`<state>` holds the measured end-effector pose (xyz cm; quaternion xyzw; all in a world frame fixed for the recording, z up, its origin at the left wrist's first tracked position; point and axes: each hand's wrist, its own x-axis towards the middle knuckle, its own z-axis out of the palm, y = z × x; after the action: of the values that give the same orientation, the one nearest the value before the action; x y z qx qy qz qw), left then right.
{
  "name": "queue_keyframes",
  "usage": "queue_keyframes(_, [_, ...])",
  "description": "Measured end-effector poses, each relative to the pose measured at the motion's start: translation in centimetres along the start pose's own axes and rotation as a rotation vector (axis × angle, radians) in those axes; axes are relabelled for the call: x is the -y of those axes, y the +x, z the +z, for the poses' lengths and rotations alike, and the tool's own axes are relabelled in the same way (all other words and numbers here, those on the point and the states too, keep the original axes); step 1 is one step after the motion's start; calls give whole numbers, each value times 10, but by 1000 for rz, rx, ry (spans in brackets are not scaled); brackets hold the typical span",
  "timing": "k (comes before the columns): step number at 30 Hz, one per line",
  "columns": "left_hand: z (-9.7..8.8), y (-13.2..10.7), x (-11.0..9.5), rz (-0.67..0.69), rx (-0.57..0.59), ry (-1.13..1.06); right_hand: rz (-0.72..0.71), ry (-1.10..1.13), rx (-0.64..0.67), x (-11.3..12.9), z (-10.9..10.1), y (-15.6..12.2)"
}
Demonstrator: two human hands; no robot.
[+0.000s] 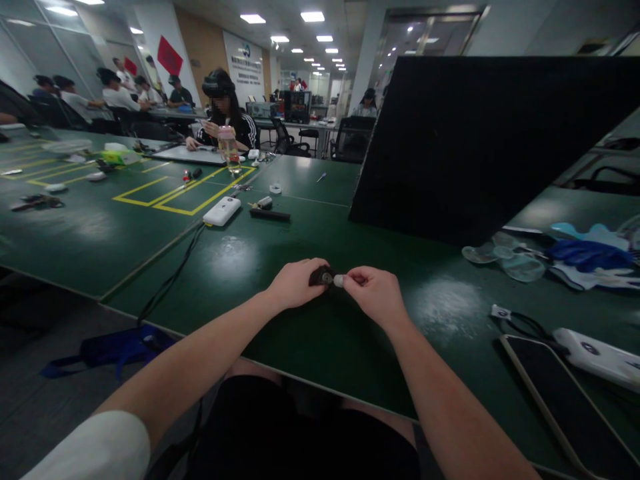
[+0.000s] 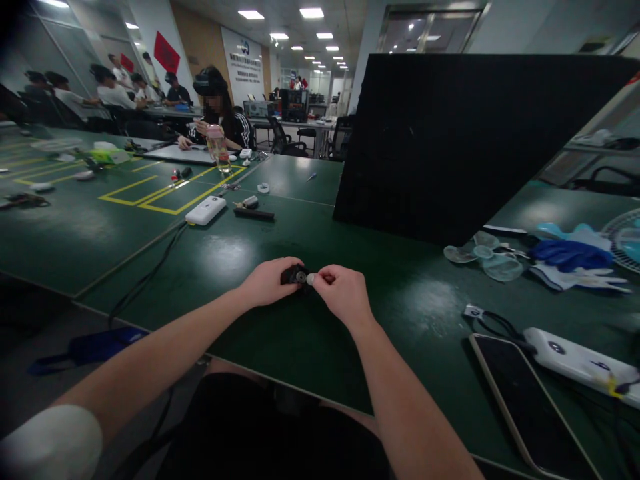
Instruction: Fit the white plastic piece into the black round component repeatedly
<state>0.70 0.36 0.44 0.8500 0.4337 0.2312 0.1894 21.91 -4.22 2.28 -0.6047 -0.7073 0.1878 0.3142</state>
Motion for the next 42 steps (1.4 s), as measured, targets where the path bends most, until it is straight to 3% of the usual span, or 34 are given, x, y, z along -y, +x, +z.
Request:
queue_keyframes(5, [-2,-1,-3,31,23,-6,30,-36,-34,-1,-1,2])
queue_keyframes(10, [-4,-2,-4,42,51,-25,23,26,63,-2,3,1])
queue_keyframes(14, [-2,-2,-3,49,36,-35,38,54,63,-4,7,2])
queue_keyframes(19, [-2,-4,1,-88,19,-3,60,162,-96,-8,3,5])
queue_keyframes(24, [-27,-18,39,-208,-127,47,217,225,-167,-15,-4,7])
queue_keyframes(28, [-59,-41,85,-363,-202,109,206,186,-101,-19,-3,9])
queue_keyframes(31, [-80,-59,109,-399,-241,246,184,142,-6,-17,2,9])
queue_keyframes(35, [-100,-74,125,-279,-268,524,175,60,79,-14,5,9])
queue_keyframes(38, [-111,-79,132,-132,-210,710,183,24,100,-14,4,10])
queue_keyframes(42, [-121,-84,140,-71,-137,796,185,14,113,-18,3,10])
